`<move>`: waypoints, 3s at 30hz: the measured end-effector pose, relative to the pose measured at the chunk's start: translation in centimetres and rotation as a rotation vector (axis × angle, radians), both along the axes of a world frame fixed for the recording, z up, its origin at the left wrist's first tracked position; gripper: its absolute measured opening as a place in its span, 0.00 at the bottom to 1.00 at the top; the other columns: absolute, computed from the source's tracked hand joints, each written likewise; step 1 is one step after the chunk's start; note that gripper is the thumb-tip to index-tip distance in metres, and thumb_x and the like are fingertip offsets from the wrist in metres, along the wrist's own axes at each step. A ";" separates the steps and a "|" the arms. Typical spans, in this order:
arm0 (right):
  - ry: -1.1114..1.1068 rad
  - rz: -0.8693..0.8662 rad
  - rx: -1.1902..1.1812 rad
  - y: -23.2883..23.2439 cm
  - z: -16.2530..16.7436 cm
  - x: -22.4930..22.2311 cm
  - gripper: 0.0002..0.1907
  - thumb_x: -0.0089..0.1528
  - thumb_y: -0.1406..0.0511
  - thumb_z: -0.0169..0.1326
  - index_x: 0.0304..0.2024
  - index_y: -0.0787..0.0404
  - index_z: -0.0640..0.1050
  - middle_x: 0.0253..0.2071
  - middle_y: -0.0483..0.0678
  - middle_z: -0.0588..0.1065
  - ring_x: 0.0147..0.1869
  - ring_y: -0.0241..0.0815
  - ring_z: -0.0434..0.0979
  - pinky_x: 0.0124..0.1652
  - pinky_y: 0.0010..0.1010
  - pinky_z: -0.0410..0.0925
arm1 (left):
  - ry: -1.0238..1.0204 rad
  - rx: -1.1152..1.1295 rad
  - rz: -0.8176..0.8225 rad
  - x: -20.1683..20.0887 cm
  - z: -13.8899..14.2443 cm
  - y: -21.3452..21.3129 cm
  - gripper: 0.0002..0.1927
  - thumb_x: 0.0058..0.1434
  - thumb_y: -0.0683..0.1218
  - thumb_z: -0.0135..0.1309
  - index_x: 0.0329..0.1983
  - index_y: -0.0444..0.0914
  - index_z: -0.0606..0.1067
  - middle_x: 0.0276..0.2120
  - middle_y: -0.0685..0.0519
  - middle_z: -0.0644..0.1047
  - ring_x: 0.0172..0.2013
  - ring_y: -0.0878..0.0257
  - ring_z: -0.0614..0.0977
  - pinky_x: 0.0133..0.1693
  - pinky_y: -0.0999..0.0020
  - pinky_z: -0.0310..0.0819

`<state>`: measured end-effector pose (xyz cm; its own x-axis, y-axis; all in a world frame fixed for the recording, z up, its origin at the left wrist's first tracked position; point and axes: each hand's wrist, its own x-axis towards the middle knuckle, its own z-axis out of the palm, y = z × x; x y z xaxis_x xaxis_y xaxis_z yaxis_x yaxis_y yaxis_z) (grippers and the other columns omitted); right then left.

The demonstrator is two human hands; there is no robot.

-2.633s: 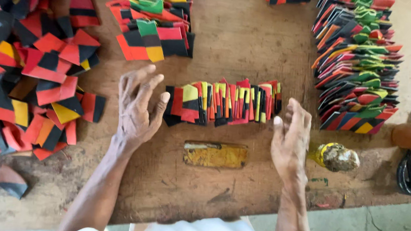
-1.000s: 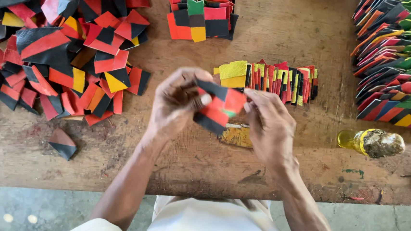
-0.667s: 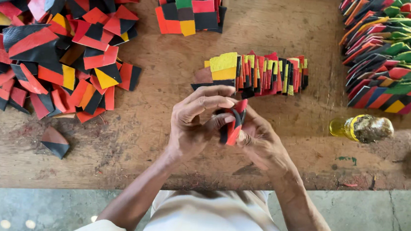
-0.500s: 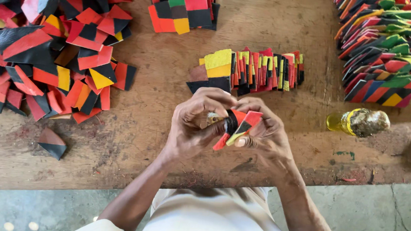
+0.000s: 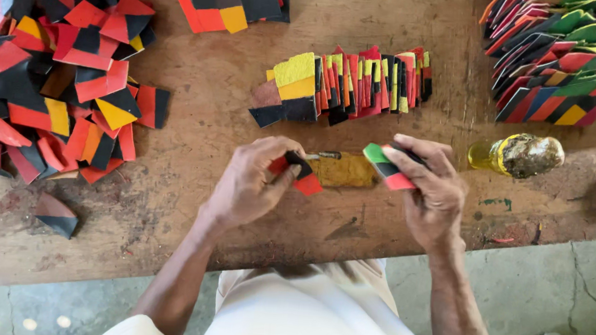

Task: The person picks colorful cut leather pieces from a pile on a wooden workbench and aligns them edge to edge, pressing them together into patchwork panels. They stack the assembled panels into piles alongside other finished stacks of pieces.

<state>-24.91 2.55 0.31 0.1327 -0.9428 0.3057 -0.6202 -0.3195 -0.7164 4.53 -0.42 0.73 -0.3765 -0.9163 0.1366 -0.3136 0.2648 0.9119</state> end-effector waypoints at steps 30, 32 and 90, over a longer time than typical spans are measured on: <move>-0.736 -0.012 0.739 0.7 -1.5 -2.8 0.27 0.64 0.81 0.45 0.65 0.63 0.62 0.64 0.56 0.68 0.64 0.49 0.77 0.61 0.39 0.74 | -0.343 -0.252 -0.163 -6.2 -2.1 1.2 0.23 0.57 0.48 0.64 0.57 0.39 0.79 0.65 0.45 0.70 0.63 0.47 0.70 0.62 0.47 0.62; -0.710 -0.012 0.752 0.6 -1.3 -2.9 0.27 0.64 0.81 0.45 0.65 0.63 0.63 0.64 0.56 0.68 0.64 0.49 0.77 0.61 0.39 0.74 | -0.358 -0.249 -0.164 -6.2 -2.2 1.3 0.23 0.59 0.49 0.63 0.57 0.39 0.79 0.65 0.46 0.70 0.64 0.48 0.70 0.61 0.47 0.62; 0.066 0.154 0.195 1.0 -2.2 3.1 0.23 0.56 0.69 0.69 0.53 0.49 0.83 0.57 0.47 0.72 0.55 0.43 0.74 0.47 0.30 0.73 | -0.358 -0.019 0.045 -0.4 -0.8 2.3 0.27 0.46 0.42 0.71 0.52 0.40 0.81 0.65 0.44 0.67 0.62 0.43 0.67 0.63 0.49 0.64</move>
<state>-21.77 3.59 -1.92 0.2926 -0.9504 0.1056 -0.6222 -0.2731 -0.7337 4.10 1.91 -0.06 -0.3632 -0.9315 0.0209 -0.6237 0.2598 0.7372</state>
